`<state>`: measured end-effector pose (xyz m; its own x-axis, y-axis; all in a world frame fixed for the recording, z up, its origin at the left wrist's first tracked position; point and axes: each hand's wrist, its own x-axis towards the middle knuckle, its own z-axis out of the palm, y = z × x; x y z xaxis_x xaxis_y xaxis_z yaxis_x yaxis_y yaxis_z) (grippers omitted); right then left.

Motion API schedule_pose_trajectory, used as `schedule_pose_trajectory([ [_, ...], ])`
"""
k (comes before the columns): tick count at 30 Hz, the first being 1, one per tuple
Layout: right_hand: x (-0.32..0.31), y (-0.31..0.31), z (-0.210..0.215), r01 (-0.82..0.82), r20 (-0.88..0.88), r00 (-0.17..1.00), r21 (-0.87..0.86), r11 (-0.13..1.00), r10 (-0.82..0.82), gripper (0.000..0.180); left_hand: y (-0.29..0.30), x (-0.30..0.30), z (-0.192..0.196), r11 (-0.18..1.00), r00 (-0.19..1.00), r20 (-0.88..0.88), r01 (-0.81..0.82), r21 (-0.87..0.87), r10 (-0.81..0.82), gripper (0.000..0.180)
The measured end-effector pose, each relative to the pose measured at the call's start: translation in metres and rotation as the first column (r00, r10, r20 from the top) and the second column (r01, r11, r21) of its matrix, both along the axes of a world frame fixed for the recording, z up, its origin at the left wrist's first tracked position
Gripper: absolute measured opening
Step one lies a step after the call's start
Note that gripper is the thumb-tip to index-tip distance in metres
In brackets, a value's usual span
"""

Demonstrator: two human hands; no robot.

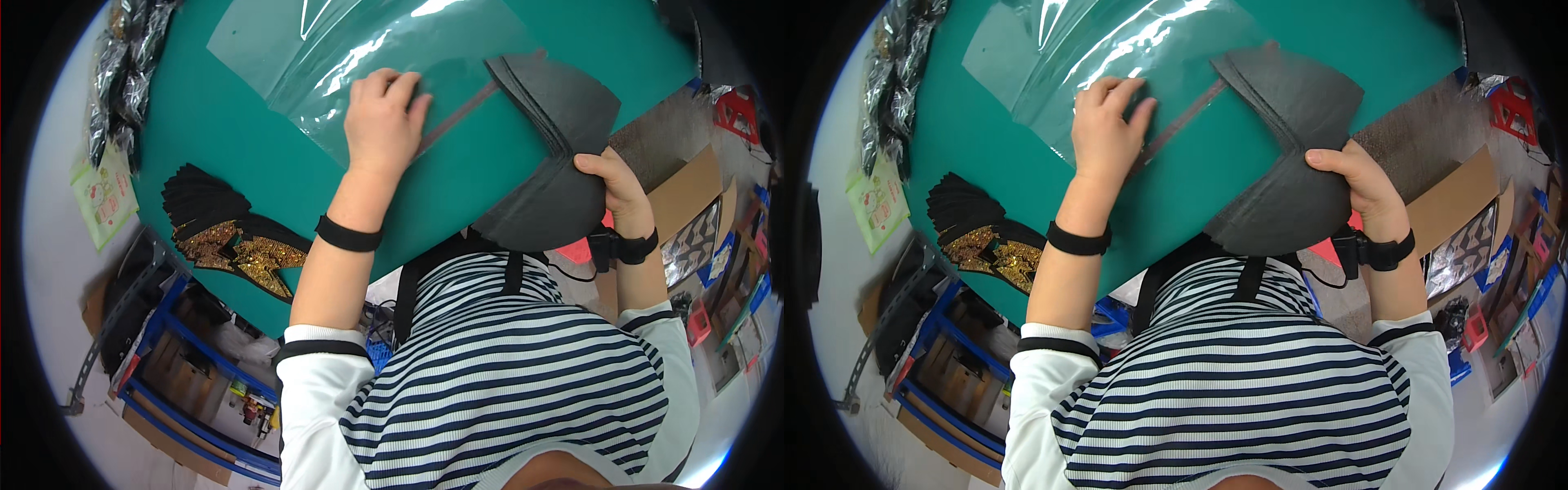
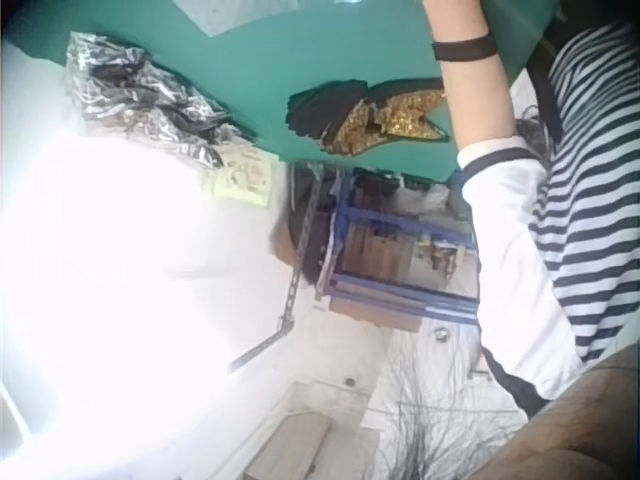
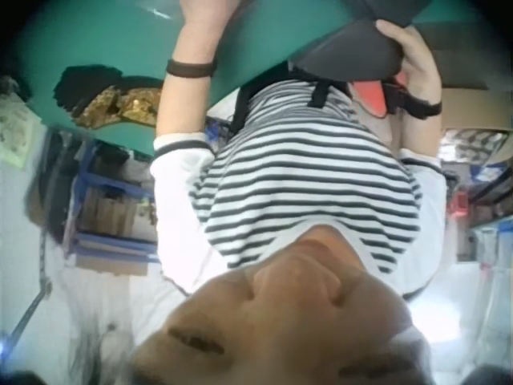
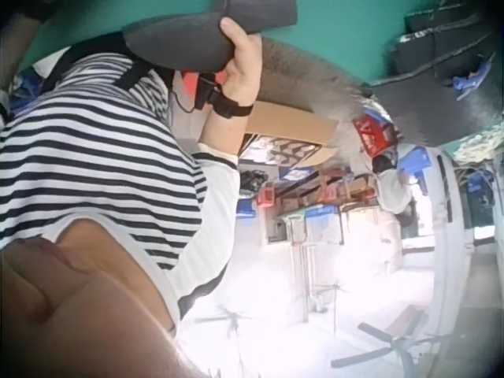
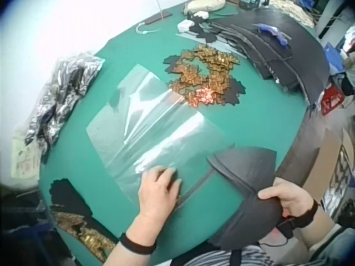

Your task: Sorting and bagging rhinestone-decorated shoe upper components.

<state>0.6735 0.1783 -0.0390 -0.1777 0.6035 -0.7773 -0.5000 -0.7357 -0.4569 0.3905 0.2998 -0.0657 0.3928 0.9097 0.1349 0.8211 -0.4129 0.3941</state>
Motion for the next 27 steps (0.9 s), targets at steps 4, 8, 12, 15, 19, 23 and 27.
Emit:
schedule_pose_trajectory([
  [4,0.002,-0.007,0.004,0.046,0.017,0.999,-0.005,0.999,-0.046,0.058,-0.006,0.014,0.004,0.997,0.997,0.026,0.071,-0.010,-0.071,0.032],
  [8,-0.004,-0.017,0.009,0.103,0.047,0.994,-0.038,0.994,-0.101,0.063,0.003,0.016,-0.001,0.999,0.999,0.032,0.026,-0.044,-0.024,0.024],
  [12,-0.004,-0.022,0.005,0.112,0.062,0.992,-0.050,0.992,-0.109,0.067,0.011,0.023,0.000,0.990,1.000,0.010,0.005,-0.138,-0.004,0.016],
  [15,-0.003,-0.022,0.003,0.120,0.068,0.991,-0.046,0.992,-0.117,0.067,0.018,0.033,-0.005,0.995,0.996,0.013,0.092,-0.040,-0.091,0.018],
  [19,-0.005,-0.019,0.005,0.113,0.069,0.992,-0.060,0.992,-0.109,0.067,0.030,0.065,-0.002,0.976,0.979,0.044,0.197,0.096,-0.201,0.029],
  [23,-0.006,-0.019,0.004,0.123,0.076,0.990,-0.092,0.988,-0.116,0.065,0.043,0.097,0.009,0.987,0.981,-0.112,0.154,-0.047,-0.158,0.033],
  [27,-0.005,-0.016,0.006,0.131,0.105,0.987,-0.062,0.989,-0.124,0.063,0.052,0.111,0.006,0.976,0.936,-0.277,0.215,-0.033,-0.216,0.022],
])
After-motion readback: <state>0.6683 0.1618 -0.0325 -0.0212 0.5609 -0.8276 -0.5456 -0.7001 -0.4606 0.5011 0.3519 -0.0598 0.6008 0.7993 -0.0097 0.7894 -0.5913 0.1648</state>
